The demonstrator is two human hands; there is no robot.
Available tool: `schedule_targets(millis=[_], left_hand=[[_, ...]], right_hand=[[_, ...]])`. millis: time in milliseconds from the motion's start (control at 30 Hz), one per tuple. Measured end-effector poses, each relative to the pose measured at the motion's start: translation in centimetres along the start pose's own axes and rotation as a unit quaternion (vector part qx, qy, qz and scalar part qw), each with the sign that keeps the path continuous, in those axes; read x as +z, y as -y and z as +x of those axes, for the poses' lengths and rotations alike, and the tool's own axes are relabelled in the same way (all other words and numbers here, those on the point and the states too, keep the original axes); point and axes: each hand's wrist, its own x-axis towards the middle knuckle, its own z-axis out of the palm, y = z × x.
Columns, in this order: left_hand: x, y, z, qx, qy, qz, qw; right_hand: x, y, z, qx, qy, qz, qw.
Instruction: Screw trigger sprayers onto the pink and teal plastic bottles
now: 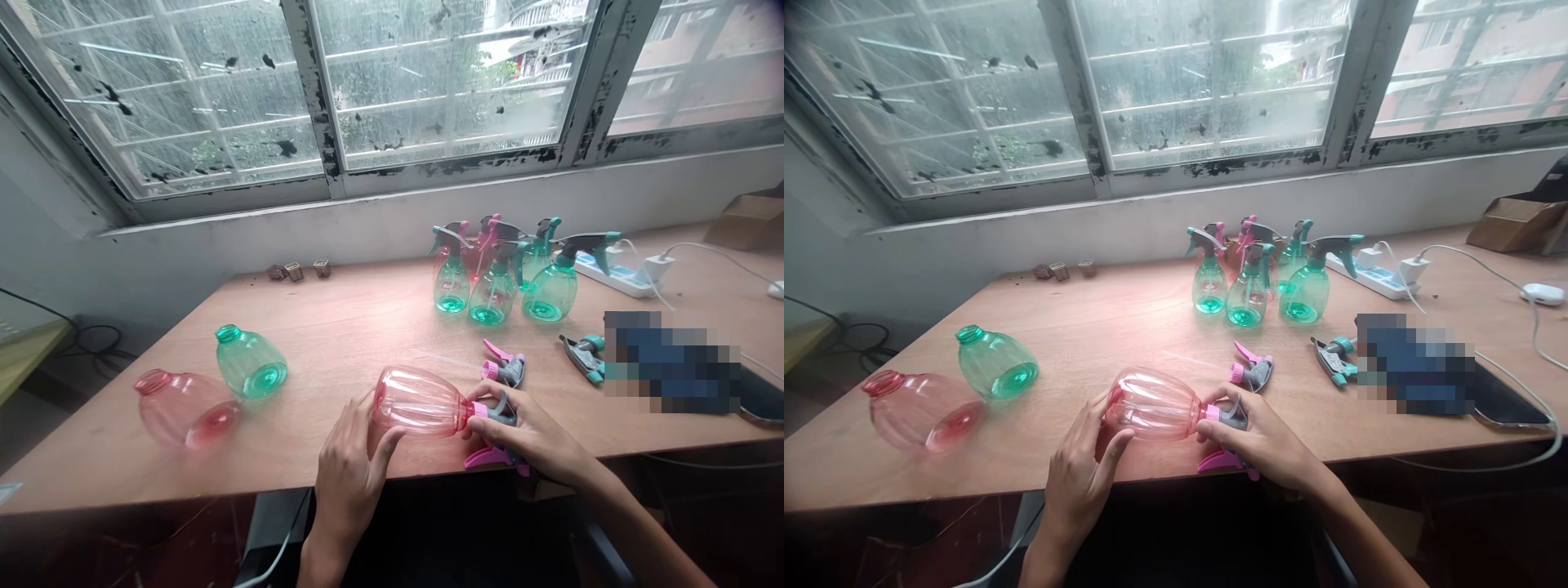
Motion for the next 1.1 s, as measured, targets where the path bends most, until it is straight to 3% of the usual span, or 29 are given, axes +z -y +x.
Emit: schedule_targets(millis=[400, 667, 1100], left_hand=[[0.19, 0.44, 0.00, 0.022, 0.000, 0.018, 1.000], [0.40, 0.43, 0.04, 0.022, -0.007, 0.034, 0.999], [0.13, -0.01, -0.06, 0.005, 0.013, 0.051, 0.999]], right_hand=[[-0.25, -0.58, -0.09, -0.011, -0.015, -0.027, 0.999], [-0.29, -0.72, 0.11, -0.006, -0.003, 0.027, 1.000], [-0.30, -0.36, 0.06, -0.018, -0.005, -0.022, 1.000]])
